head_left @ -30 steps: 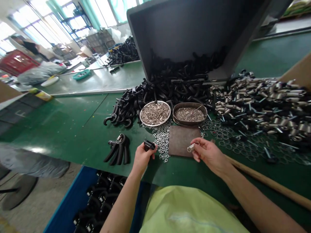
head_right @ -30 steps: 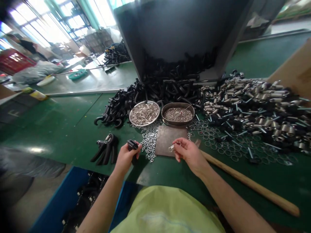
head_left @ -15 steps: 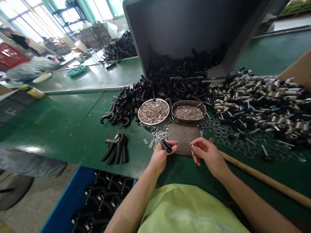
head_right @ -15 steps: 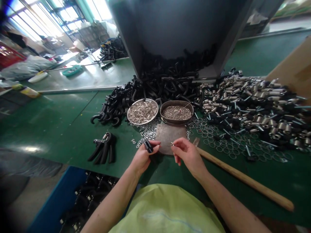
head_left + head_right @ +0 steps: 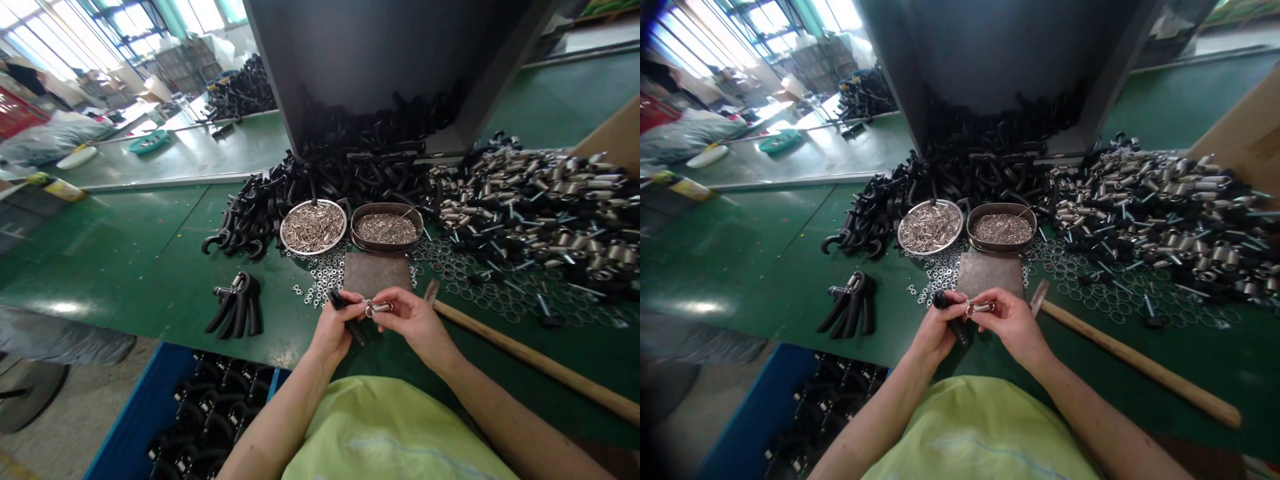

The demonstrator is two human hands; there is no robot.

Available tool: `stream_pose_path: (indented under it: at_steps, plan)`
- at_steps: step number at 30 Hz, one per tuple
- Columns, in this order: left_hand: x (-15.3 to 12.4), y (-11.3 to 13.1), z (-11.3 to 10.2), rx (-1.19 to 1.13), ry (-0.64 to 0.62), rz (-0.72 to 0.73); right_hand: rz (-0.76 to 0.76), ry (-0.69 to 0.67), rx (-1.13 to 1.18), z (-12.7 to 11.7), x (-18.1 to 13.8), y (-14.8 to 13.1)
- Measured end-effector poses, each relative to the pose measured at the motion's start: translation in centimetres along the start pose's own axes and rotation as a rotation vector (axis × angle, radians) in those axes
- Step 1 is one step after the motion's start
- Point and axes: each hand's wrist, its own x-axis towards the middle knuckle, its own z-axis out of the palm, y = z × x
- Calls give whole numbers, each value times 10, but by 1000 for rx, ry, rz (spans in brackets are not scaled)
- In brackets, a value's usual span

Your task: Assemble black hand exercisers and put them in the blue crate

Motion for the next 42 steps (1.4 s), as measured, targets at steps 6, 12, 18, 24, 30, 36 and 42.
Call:
stream_pose_path:
  at_steps: [6,12,18,24,30,36,42]
  plan:
    - [-4,-4,-4,111,-52,142,87,77,77,-3,5,3]
    - [-5,-4,-6,547,-88,316,-4,179,-117,-11,11,-2]
    - [-1,-18,2,186,-103,-250,-156,189,-414,-12,6,-25]
    - [-2,-24,19,119,-150,-290,-285,159,-544,-10,-1,-29]
    - [-6,-20,25,243,-259,-265,-371,116,-716,-13,-2,-21]
    - [-11,-18,20,436,-395,-439,-127,29,-567,-35,11,-15]
    - [-13,-16,11,478,-330,-316,-288,293,-1338,-113,40,-21]
